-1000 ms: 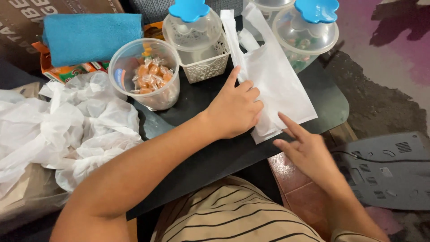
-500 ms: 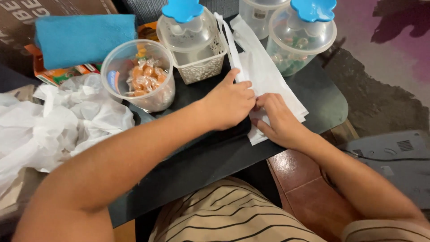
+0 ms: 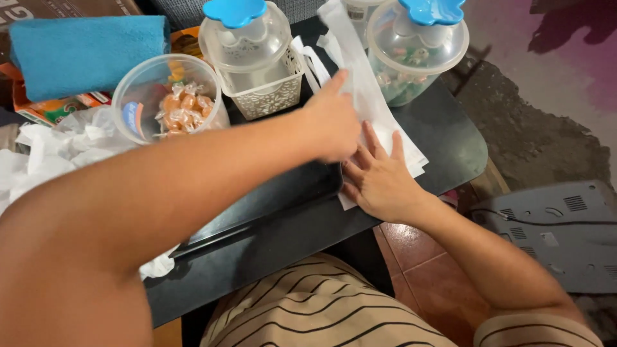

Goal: Packaging various multicolored candies into small plastic bags and tying them shut.

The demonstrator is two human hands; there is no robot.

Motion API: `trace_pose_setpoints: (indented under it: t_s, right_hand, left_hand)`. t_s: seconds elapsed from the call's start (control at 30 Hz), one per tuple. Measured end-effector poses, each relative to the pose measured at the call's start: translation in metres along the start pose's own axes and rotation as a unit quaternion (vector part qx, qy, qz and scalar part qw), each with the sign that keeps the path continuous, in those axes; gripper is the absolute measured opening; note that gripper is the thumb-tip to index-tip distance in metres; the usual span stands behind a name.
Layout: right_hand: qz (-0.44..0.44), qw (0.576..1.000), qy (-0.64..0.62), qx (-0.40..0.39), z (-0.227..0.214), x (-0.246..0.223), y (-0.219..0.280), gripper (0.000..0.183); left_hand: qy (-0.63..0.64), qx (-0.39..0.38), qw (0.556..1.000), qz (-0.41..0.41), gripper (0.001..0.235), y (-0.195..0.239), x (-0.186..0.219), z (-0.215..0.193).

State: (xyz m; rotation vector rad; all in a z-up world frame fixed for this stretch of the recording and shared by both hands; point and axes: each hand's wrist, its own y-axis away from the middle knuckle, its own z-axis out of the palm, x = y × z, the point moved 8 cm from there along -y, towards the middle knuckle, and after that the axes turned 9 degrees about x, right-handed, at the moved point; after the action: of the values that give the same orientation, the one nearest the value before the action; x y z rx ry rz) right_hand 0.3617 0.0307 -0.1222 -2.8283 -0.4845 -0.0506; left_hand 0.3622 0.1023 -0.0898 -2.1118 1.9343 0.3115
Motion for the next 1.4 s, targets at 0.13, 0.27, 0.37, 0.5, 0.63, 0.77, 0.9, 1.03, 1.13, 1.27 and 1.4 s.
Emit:
trace_pose_setpoints:
  t_s: [0.13, 0.27, 0.37, 0.5, 0.63, 0.77, 0.9, 1.03, 1.13, 1.27, 1.4]
  right_hand:
    - [-0.030, 0.998, -0.033, 0.052, -0.005, 0.000, 0.000, 0.044]
    - [-0.040, 0.996, -0.014, 0.073, -0.013, -0.002, 0.001, 0.041]
    - [-0.047, 0.993, -0.019, 0.104, -0.019, -0.002, 0.000, 0.040]
    - [-0.051, 0.992, -0.014, 0.113, -0.023, -0.004, 0.001, 0.041]
    - [-0.037, 0.994, -0.027, 0.102, -0.023, -0.002, -0.001, 0.044]
    - [-0.031, 0.992, -0.018, 0.125, -0.014, 0.003, 0.005, 0.042]
    - [-0.026, 0.996, -0.051, 0.073, -0.005, 0.001, 0.006, 0.052]
    - [-0.015, 0.999, -0.039, 0.006, -0.019, -0.005, -0.004, 0.052]
    - [-0.038, 0.999, -0.038, 0.008, -0.022, -0.009, 0.000, 0.048]
    - [-0.072, 0.997, -0.010, 0.027, -0.034, -0.019, 0.016, 0.051]
    - [-0.091, 0.995, -0.010, -0.028, -0.029, -0.022, 0.038, 0.075]
  left_hand:
    - [-0.028, -0.321, 0.945, -0.050, 0.047, -0.014, -0.034, 0.013]
    - [-0.168, -0.461, 0.871, -0.029, 0.076, -0.039, -0.084, 0.085]
    - [-0.310, -0.530, 0.789, -0.026, 0.110, -0.053, -0.133, 0.144]
    - [-0.213, -0.382, 0.886, -0.153, 0.027, -0.077, -0.153, 0.143]
    - [-0.184, -0.466, 0.855, -0.133, 0.049, -0.029, -0.097, 0.038]
    - [-0.064, -0.210, 0.947, -0.233, 0.026, -0.022, -0.030, -0.029]
    - [-0.013, -0.099, 0.937, -0.334, 0.057, -0.027, -0.026, 0.015]
    - [0.059, -0.239, 0.917, -0.313, 0.068, -0.024, -0.051, 0.029]
    - [0.047, -0.308, 0.897, -0.312, 0.071, -0.015, -0.064, 0.028]
    - [0.047, -0.318, 0.887, -0.332, 0.075, -0.013, -0.072, 0.034]
    - [0.057, -0.300, 0.890, -0.339, 0.063, -0.014, -0.075, 0.041]
